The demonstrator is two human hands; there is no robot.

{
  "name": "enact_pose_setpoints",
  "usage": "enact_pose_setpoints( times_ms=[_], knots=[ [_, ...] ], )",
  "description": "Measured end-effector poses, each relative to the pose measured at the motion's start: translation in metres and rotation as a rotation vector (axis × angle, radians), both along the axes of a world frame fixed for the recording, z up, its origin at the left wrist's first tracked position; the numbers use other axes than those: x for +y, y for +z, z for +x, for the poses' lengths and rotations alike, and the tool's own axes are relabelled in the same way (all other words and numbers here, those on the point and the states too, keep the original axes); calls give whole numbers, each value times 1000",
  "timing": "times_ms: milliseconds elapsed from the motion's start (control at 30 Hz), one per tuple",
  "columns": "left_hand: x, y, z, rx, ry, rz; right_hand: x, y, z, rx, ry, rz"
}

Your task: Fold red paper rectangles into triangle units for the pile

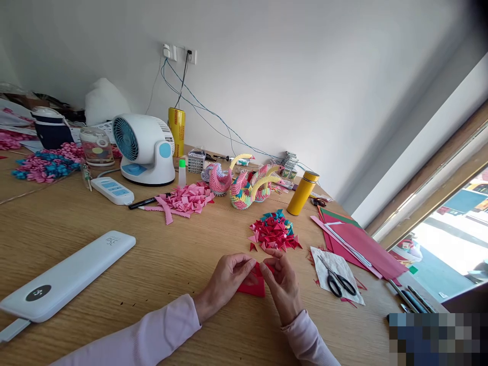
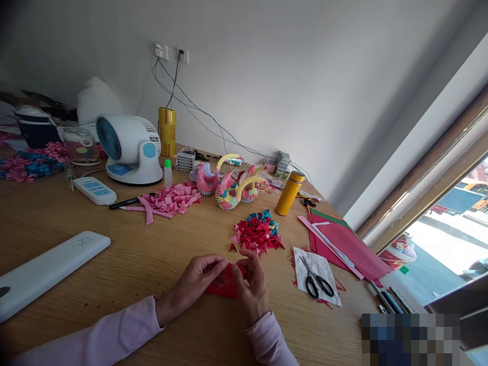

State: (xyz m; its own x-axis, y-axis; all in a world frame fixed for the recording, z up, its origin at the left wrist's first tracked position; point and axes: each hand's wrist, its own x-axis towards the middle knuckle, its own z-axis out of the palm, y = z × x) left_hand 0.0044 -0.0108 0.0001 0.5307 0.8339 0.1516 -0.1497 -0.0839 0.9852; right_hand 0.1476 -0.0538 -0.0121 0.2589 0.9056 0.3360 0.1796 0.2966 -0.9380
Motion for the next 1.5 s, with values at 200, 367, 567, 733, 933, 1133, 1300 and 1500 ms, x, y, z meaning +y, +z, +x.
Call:
enact_pose_setpoints(
  times_ms=[200,367,567,733,933,1133,1300,1500],
  knots=[
    [-1,4,1,-15,-9,-94,2,-3,3,53,50,-5],
    [0,3,2,-27,-17,-101,1,-2,0,32,39,19],
    [0,4,0,5,-36,-58,0,0,-1,30,44,37],
    [-1,5,0,-29,-71,-115,1,-1,1,3,36,62],
    [1,0,3,-70,17,-124,3,-2,2,65,24,22],
    [1,1,1,-83,16,-167,5,-1,6,89,16,-50],
    [3,0,1,-50,-22,-161,3,-2,5,87,54,-52],
    [2,2,0,-66,-14,-130,1,1,3,161,152,-42]
  ],
)
